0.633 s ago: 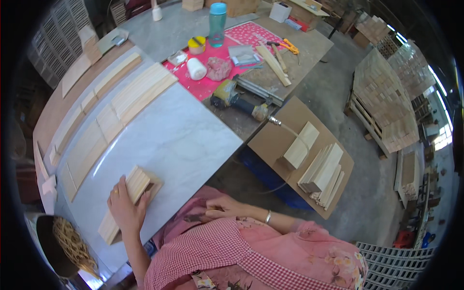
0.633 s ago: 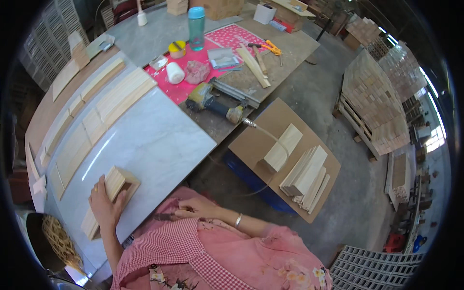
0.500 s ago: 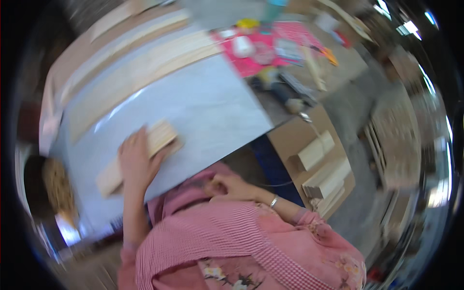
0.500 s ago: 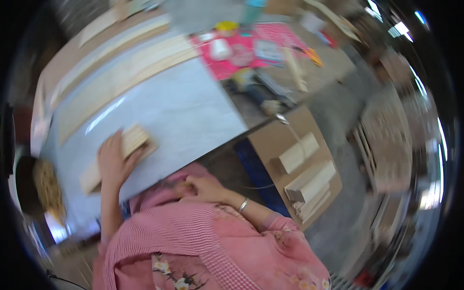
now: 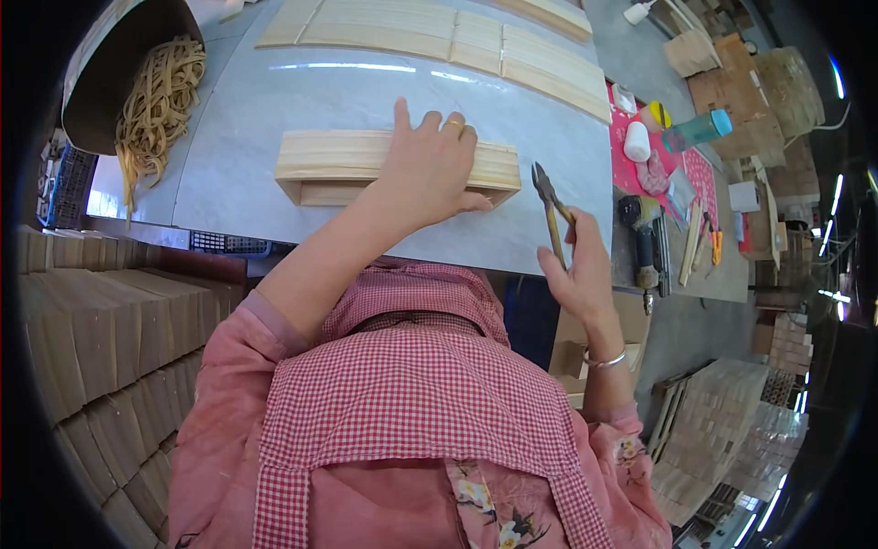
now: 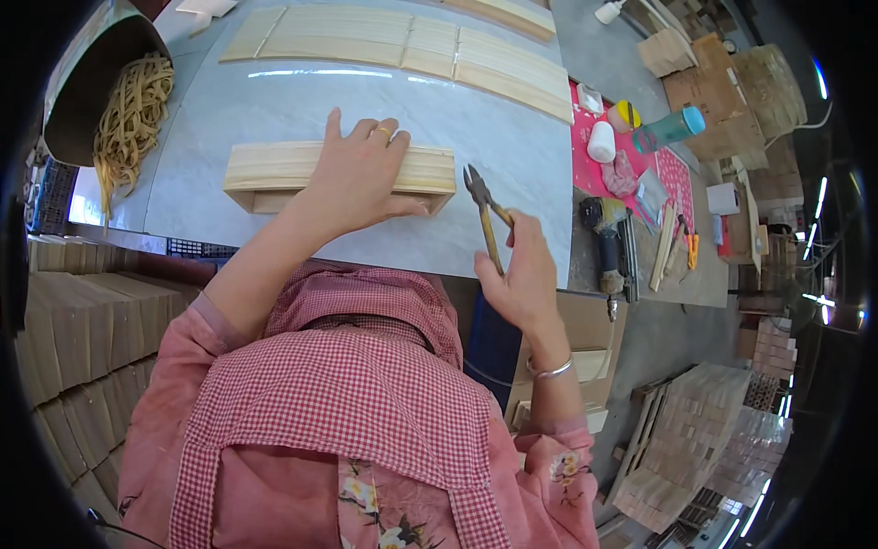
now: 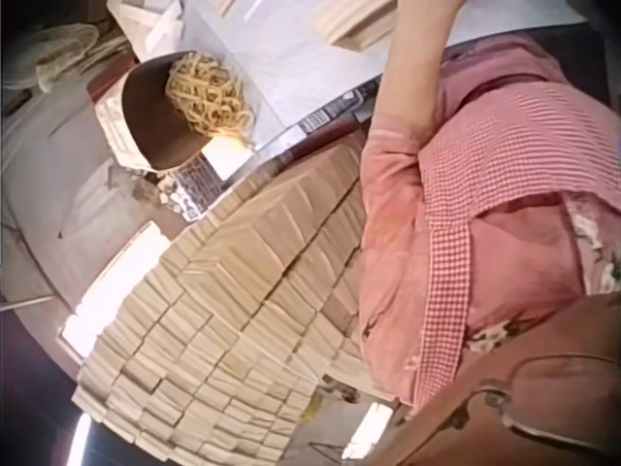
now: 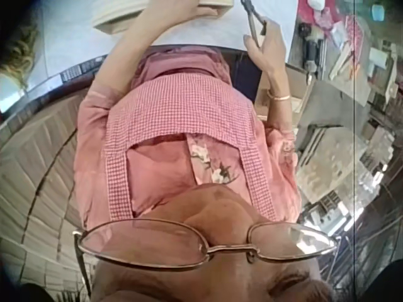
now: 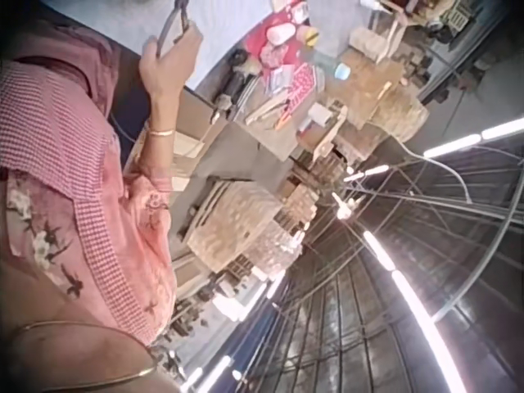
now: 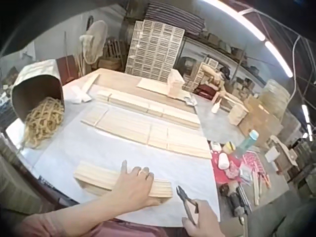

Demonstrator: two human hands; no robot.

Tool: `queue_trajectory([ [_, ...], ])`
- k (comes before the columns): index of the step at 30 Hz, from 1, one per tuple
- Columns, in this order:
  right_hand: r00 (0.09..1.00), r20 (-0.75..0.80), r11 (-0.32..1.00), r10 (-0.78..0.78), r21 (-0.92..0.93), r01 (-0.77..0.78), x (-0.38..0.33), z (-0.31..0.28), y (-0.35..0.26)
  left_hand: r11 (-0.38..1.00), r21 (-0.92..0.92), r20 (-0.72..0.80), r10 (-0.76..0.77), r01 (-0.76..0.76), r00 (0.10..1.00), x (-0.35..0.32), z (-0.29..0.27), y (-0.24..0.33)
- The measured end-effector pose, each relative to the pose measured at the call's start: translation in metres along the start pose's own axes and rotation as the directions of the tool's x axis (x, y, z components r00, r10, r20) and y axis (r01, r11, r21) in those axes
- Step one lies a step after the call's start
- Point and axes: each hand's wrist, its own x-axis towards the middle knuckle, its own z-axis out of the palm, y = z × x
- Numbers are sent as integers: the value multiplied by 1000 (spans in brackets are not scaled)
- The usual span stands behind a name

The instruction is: Assemble wooden boxes by applying glue to wood slats and securing them with a pneumatic nailer.

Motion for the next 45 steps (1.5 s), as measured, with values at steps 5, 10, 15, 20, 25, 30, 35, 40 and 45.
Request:
queue_trajectory([
  [5, 996, 29, 933, -87, -349, 91, 26, -12, -17, 998, -66, 57, 15, -11, 998, 13, -4, 6],
  [10, 994, 108, 866, -12, -496, 64, 34, -22, -36, 996, -87, 177, -16, 32, 984, 11, -2, 8],
  [15, 988, 152, 832, 12, -550, 74, 36, -28, -49, 998, -66, 39, -6, 9, 999, 4, 5, 10],
  [20, 989, 142, 795, 32, -604, 61, 32, -23, -58, 998, -61, 29, -5, 7, 1000, 2, 3, 12],
  [25, 985, 145, 784, 94, -621, 17, 28, -17, -61, 998, -59, 39, -3, 5, 999, 2, 4, 12],
  [30, 972, 190, 820, 137, -573, -4, 28, -16, -59, 997, -74, 57, -15, 19, 998, 3, 5, 12],
  [35, 980, 183, 895, 84, -447, 7, 28, -19, -48, 997, -72, 39, -7, 10, 999, 2, 3, 12],
  [40, 995, 66, 841, -68, -534, 93, 28, -16, -25, 997, -70, 78, -11, 17, 997, 3, 3, 12],
  [45, 982, 150, 742, -115, -644, 185, 38, -19, -15, 998, -64, 80, -9, 14, 997, 3, 3, 12],
])
